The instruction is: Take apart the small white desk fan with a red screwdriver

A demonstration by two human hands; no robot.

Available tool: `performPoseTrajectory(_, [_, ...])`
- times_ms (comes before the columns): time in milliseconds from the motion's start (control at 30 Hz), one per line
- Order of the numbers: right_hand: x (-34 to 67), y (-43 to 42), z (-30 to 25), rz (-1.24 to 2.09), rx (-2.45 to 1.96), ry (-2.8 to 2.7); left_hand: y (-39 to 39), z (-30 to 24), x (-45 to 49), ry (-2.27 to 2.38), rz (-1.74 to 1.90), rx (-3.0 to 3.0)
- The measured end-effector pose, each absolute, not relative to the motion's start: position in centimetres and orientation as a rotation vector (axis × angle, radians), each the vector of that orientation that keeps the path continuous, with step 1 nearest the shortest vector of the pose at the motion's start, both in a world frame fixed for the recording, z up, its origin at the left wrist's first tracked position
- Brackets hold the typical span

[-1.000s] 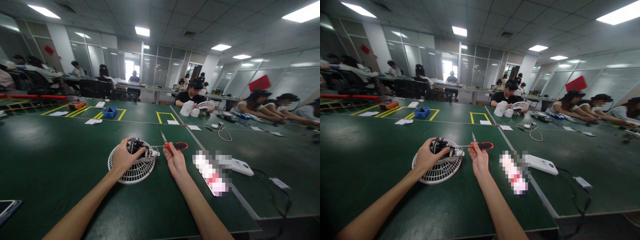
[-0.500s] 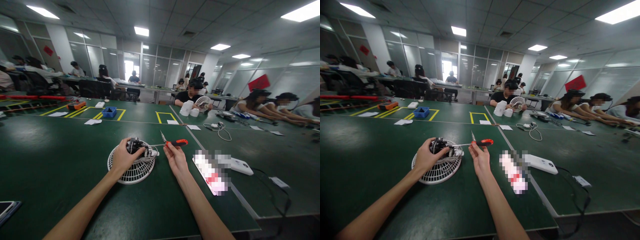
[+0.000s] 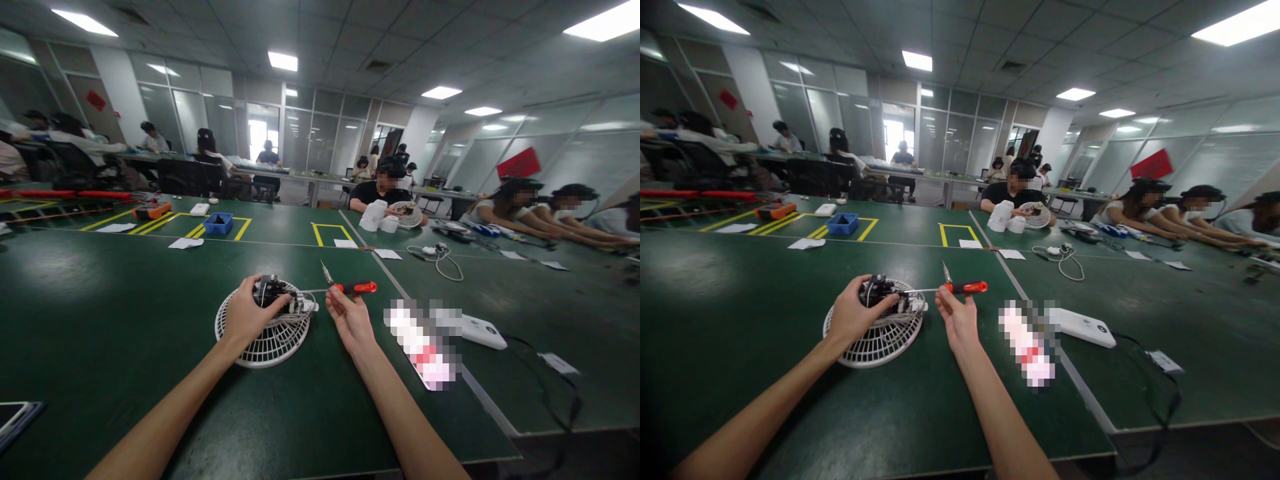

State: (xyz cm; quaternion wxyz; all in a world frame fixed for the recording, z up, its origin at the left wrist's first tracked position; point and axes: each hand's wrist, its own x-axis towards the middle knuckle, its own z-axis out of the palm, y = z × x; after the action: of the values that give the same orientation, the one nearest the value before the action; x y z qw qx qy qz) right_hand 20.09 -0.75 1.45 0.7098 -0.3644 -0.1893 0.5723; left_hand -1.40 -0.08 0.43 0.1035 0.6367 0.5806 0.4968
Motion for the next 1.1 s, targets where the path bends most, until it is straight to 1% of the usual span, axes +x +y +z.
performPoseTrajectory(1100, [20.20, -0.89, 1.87, 1.269, -0.840, -0.326, -0.37, 0.89, -1.22, 1.711, 1.444, 1.873])
